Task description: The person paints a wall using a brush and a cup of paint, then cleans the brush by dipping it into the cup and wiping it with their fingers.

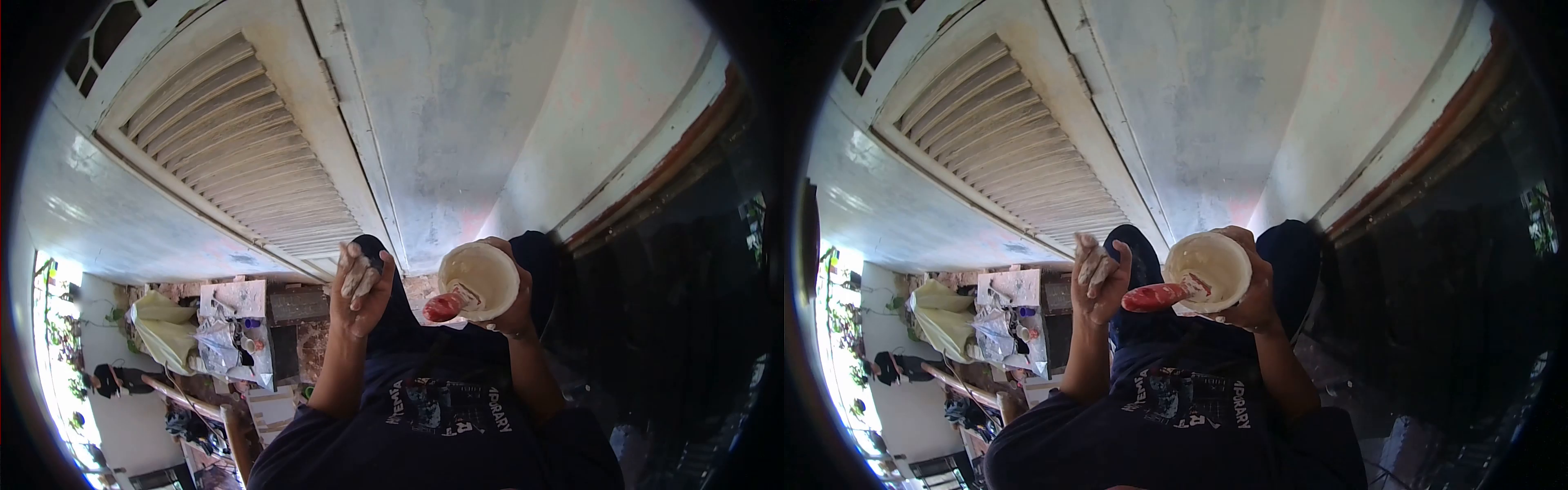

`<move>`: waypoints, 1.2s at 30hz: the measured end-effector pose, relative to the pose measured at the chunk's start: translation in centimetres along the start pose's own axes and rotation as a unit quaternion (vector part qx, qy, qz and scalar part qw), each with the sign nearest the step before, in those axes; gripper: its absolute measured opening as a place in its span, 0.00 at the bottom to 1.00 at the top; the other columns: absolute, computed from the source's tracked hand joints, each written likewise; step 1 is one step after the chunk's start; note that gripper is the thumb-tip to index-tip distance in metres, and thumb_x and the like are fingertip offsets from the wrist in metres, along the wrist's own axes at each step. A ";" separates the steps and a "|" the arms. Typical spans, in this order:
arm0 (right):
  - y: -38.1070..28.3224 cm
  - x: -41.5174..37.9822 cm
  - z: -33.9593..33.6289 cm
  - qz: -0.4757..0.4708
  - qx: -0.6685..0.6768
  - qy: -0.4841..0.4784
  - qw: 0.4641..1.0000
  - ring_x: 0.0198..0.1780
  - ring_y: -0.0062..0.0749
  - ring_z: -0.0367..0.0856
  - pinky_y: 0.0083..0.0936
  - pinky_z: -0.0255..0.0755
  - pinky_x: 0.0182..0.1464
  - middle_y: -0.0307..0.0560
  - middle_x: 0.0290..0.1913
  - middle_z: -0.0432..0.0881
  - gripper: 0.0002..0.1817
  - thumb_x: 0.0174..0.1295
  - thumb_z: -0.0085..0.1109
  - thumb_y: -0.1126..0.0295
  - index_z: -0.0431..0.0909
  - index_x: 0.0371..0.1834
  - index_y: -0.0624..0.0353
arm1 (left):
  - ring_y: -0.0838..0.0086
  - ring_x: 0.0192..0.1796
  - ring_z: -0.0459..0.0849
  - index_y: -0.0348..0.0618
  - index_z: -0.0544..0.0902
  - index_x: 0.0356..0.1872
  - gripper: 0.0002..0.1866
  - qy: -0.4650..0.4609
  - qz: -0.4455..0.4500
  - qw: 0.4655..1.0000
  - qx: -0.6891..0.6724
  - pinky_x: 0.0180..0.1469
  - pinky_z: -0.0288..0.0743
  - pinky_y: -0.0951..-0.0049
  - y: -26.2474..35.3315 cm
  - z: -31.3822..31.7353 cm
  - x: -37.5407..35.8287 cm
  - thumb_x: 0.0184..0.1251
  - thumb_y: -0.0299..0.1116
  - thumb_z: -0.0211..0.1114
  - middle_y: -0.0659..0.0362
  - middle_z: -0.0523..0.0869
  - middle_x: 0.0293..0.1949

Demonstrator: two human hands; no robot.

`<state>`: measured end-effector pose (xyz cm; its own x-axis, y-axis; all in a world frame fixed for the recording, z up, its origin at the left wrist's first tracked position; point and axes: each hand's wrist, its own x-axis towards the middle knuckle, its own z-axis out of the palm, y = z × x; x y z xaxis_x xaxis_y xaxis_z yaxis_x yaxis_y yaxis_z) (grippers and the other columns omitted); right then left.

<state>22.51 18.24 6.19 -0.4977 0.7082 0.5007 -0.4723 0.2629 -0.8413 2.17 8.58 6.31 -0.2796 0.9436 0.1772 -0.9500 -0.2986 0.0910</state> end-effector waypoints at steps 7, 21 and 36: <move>0.1 -0.1 -0.5 -0.004 0.006 0.007 1.000 0.57 0.33 0.70 0.29 0.68 0.58 0.48 0.55 0.68 0.42 0.29 0.81 0.62 0.72 0.52 0.66 | 0.79 0.15 0.67 0.46 0.74 0.24 0.09 0.027 0.013 0.977 0.213 0.69 0.52 0.58 -0.7 0.2 -0.5 0.67 0.31 0.55 0.66 0.68 0.11; 0.1 -0.3 -0.1 0.011 0.000 0.014 1.000 0.55 0.31 0.73 0.28 0.70 0.58 0.46 0.55 0.68 0.42 0.28 0.81 0.65 0.71 0.52 0.67 | 0.75 0.29 0.84 0.36 0.82 0.25 0.10 -0.034 0.115 0.804 0.582 0.67 0.57 0.56 0.0 2.6 -0.8 0.65 0.25 0.56 0.55 0.85 0.23; 0.7 -0.3 -0.3 -0.009 -0.030 -0.006 0.999 0.54 0.30 0.73 0.28 0.71 0.57 0.47 0.54 0.68 0.43 0.30 0.80 0.62 0.70 0.53 0.68 | 0.77 0.26 0.83 0.38 0.81 0.26 0.05 0.010 0.111 0.791 0.602 0.69 0.53 0.54 -0.5 3.3 -0.7 0.62 0.24 0.60 0.57 0.84 0.21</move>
<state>22.54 18.44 5.40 -0.4985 0.6950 0.5182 -0.4369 0.3148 -0.8426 3.32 7.56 9.36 -0.4340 0.8477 0.3052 -0.0597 -0.3651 0.9290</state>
